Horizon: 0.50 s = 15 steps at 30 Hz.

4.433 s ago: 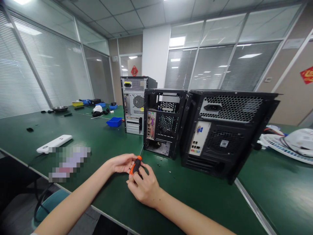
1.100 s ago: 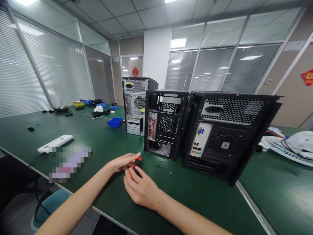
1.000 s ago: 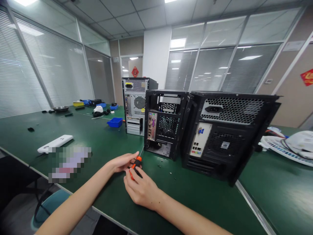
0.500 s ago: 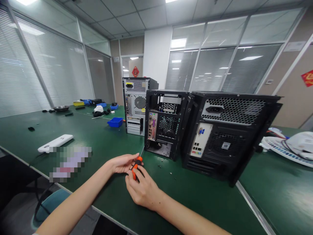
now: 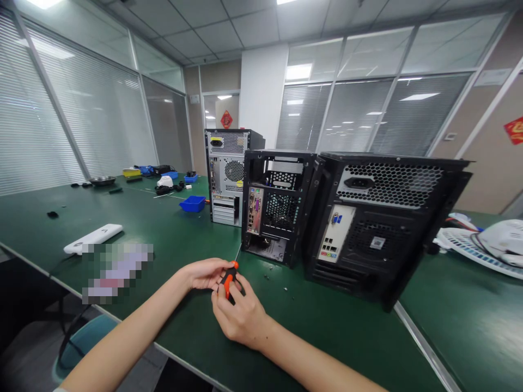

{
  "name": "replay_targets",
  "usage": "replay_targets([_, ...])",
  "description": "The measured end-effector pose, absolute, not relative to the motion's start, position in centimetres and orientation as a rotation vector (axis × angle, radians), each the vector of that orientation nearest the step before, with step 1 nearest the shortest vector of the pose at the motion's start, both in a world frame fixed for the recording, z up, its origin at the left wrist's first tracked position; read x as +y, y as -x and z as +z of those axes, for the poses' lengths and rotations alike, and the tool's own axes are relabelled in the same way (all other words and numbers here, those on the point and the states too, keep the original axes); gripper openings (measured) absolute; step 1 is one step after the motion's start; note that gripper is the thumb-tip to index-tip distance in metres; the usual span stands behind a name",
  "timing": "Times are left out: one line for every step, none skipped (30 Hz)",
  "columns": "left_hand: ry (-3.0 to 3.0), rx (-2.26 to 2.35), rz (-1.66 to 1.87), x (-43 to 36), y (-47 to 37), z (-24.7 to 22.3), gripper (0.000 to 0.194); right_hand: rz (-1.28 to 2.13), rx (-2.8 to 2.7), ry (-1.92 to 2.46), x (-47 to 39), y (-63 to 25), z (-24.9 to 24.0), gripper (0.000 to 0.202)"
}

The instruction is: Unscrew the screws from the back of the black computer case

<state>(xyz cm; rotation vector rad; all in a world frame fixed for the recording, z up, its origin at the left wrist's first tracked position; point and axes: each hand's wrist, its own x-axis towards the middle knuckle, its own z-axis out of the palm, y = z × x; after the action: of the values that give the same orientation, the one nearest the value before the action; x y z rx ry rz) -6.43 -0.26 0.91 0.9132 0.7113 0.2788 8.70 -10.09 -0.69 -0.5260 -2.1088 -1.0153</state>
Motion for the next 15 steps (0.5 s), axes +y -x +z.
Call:
replay_targets([-0.919,0.715,0.277,-0.23,6.43,0.84,0.027,-1.017,-2.110,0.532,-10.10,-8.73,-0.75,0.026])
replay_targets([-0.926,0.716,0.274,-0.21,6.43,0.78,0.027,-1.019,-2.111,0.539,-10.11,-8.75,-0.80,0.026])
replay_targets([-0.931,0.716,0.270,-0.19,6.43,0.73,0.027,-1.021,-2.111,0.546,-10.12,-8.78,-0.85,0.026])
replay_targets([-0.934,0.712,0.265,-0.18,6.42,0.70,0.027,-1.024,-2.110,0.552,-10.12,-8.80,-0.89,0.026])
replay_targets([-0.933,0.707,0.261,-0.17,6.42,0.69,0.026,-1.028,-2.110,0.556,-10.10,-8.83,-0.92,0.026])
replay_targets([-0.930,0.699,0.259,-0.17,6.41,0.69,0.025,-1.034,-2.110,0.556,-10.08,-8.85,-0.94,0.025])
replay_targets([-0.925,0.689,0.257,-0.17,6.41,0.70,0.023,-1.037,-2.110,0.557,-10.04,-8.86,-0.94,0.024])
replay_targets([-0.918,0.677,0.253,-0.16,6.41,0.71,0.022,-1.038,-2.110,0.557,-9.99,-8.87,-0.95,0.024])
replay_targets([-0.912,0.665,0.249,-0.15,6.41,0.72,0.021,-1.036,-2.111,0.559,-9.95,-8.88,-0.95,0.023])
replay_targets([-0.905,0.655,0.244,-0.13,6.41,0.73,0.020,-1.031,-2.109,0.564,-9.91,-8.88,-0.96,0.022])
replay_targets([-0.899,0.646,0.236,-0.11,6.41,0.72,0.019,-1.026,-2.105,0.568,-9.87,-8.89,-0.98,0.021])
replay_targets([-0.895,0.640,0.228,-0.07,6.42,0.70,0.018,-1.022,-2.101,0.574,-9.84,-8.88,-1.02,0.019])
replay_targets([-0.894,0.637,0.220,-0.04,6.42,0.68,0.017,-1.020,-2.095,0.579,-9.82,-8.88,-1.06,0.016])
replay_targets([-0.894,0.635,0.212,0.00,6.42,0.67,0.017,-1.022,-2.089,0.585,-9.80,-8.86,-1.12,0.014])
replay_targets([-0.892,0.634,0.206,0.03,6.42,0.65,0.017,-1.026,-2.085,0.593,-9.78,-8.84,-1.17,0.013])
